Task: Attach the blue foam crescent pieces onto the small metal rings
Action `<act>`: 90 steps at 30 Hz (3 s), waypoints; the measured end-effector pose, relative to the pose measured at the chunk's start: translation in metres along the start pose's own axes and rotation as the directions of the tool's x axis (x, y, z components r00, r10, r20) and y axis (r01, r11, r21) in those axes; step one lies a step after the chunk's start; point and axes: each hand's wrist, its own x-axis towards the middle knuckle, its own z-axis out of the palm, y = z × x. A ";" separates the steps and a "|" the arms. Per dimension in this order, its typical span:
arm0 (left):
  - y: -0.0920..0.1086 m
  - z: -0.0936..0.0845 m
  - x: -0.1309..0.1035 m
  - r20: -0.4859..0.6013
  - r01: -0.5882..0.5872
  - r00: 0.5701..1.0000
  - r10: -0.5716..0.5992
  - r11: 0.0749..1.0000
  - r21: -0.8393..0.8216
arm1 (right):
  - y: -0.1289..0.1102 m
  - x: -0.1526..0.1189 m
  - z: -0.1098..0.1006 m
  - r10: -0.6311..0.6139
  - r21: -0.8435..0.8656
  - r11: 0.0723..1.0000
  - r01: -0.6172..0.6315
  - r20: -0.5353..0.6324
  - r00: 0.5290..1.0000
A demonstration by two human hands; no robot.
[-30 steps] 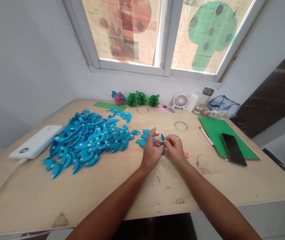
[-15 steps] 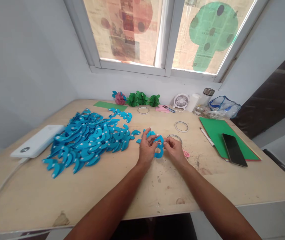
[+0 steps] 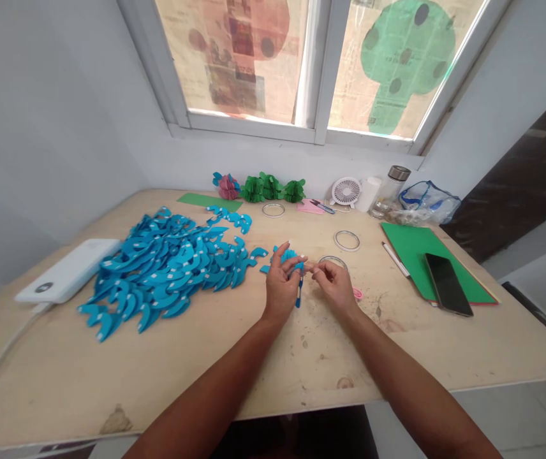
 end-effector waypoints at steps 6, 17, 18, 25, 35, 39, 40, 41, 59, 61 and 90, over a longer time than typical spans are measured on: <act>-0.001 0.001 -0.005 0.127 -0.082 0.990 0.062 0.984 0.160 | 0.002 0.006 -0.007 0.032 0.043 0.999 -0.027 -0.115 0.993; 0.010 0.003 -0.008 0.162 -0.175 0.977 0.136 0.950 0.257 | -0.009 0.005 -0.010 -0.044 0.040 0.998 0.046 -0.047 0.998; 0.010 0.004 -0.008 0.160 -0.178 0.977 0.140 0.950 0.256 | -0.009 0.005 -0.010 -0.047 0.039 0.998 0.049 -0.048 0.998; 0.011 0.003 -0.007 0.178 -0.206 0.971 0.160 0.936 0.286 | -0.005 0.005 -0.009 -0.040 0.091 0.995 0.042 -0.023 0.999; 0.016 0.007 -0.012 0.159 -0.264 0.962 0.223 0.910 0.319 | -0.002 0.005 -0.006 -0.114 0.100 0.988 0.117 -0.032 0.993; 0.009 0.003 -0.008 0.141 -0.237 0.970 0.199 0.901 0.364 | -0.001 0.005 -0.005 -0.077 0.181 0.980 0.085 -0.051 0.996; 0.007 0.002 -0.007 0.125 -0.221 0.974 0.187 0.902 0.370 | -0.002 0.005 -0.006 -0.066 0.202 0.976 0.075 -0.053 0.996; 0.006 0.000 -0.005 0.103 -0.206 0.978 0.181 0.904 0.374 | -0.003 0.005 -0.006 -0.055 0.220 0.973 0.065 -0.052 0.997; 0.012 0.000 -0.003 0.033 -0.265 0.960 0.279 0.859 0.439 | -0.024 -0.008 -0.003 -0.317 0.153 0.942 0.299 0.114 0.942; 0.012 0.000 -0.003 0.019 -0.240 0.967 0.254 0.885 0.400 | -0.023 -0.007 -0.003 -0.318 0.075 0.947 0.312 0.094 0.943; 0.003 0.004 -0.001 -0.088 0.223 0.970 -0.228 0.973 -0.063 | -0.003 0.000 0.000 -0.032 0.110 0.993 0.034 -0.024 0.999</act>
